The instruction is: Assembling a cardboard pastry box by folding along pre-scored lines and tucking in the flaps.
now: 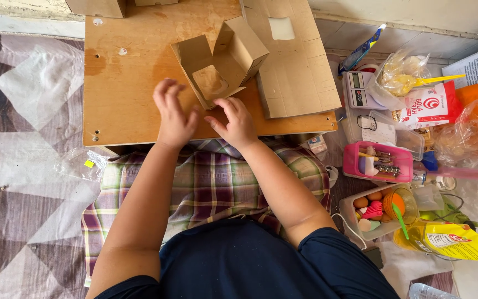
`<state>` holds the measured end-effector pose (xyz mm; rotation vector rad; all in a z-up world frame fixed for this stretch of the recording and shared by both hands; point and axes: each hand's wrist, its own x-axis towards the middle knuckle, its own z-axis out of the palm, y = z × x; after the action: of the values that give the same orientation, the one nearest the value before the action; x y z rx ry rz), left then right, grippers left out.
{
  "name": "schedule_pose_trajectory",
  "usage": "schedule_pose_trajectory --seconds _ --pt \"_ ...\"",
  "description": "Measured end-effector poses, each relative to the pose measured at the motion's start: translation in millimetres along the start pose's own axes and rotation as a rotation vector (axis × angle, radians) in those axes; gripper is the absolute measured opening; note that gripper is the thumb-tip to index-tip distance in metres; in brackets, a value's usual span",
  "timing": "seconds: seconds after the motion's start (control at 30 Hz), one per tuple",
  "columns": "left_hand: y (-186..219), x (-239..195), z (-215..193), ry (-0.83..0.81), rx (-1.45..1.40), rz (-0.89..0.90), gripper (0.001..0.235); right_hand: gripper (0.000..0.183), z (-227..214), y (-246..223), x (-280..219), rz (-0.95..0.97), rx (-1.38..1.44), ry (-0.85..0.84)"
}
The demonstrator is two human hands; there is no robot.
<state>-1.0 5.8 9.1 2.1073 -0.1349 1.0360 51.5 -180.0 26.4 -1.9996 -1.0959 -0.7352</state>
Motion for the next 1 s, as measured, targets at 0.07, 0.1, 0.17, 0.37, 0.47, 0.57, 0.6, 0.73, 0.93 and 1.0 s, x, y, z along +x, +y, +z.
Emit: schedule_pose_trajectory --seconds 0.07,0.1,0.17,0.37,0.47,0.57,0.6,0.73,0.93,1.0 --pt "-17.2 -0.6 0.1 0.074 -0.075 -0.099 0.071 0.042 2.9 6.8 -4.8 0.023 -0.013 0.010" --pt "-26.0 -0.4 0.4 0.149 -0.152 -0.195 0.084 0.045 4.4 10.4 -7.0 0.046 -0.029 0.022" --pt "-30.3 -1.4 -1.4 0.142 -0.200 -0.299 0.092 0.044 6.0 11.7 -7.3 0.081 -0.015 0.040" --pt "-30.8 1.4 1.1 0.119 -0.083 -0.333 0.065 0.026 3.7 17.0 -5.8 0.190 -0.050 0.065" --pt "-50.6 -9.9 14.2 0.108 -0.014 -0.333 0.043 0.028 1.0 21.6 -8.4 0.293 -0.027 0.074" --pt "-54.0 -11.5 18.0 0.066 0.009 -0.320 0.031 0.043 1.4 26.4 -12.0 0.361 0.028 0.109" --pt "-52.2 -11.2 17.0 0.042 0.015 -0.300 0.028 0.050 1.8 27.1 -13.5 0.390 0.060 0.123" --pt "-51.0 -13.8 24.4 0.017 0.051 -0.170 0.026 0.074 4.3 23.2 -14.3 0.434 0.039 0.175" --pt "-40.2 -19.2 32.8 -0.155 0.262 0.069 0.019 0.082 8.2 16.0 -11.7 0.065 -0.104 -0.003" --pt "-41.8 -20.6 32.8 -0.243 0.289 0.035 0.022 0.023 5.0 11.1 -7.4 0.066 -0.180 -0.013"
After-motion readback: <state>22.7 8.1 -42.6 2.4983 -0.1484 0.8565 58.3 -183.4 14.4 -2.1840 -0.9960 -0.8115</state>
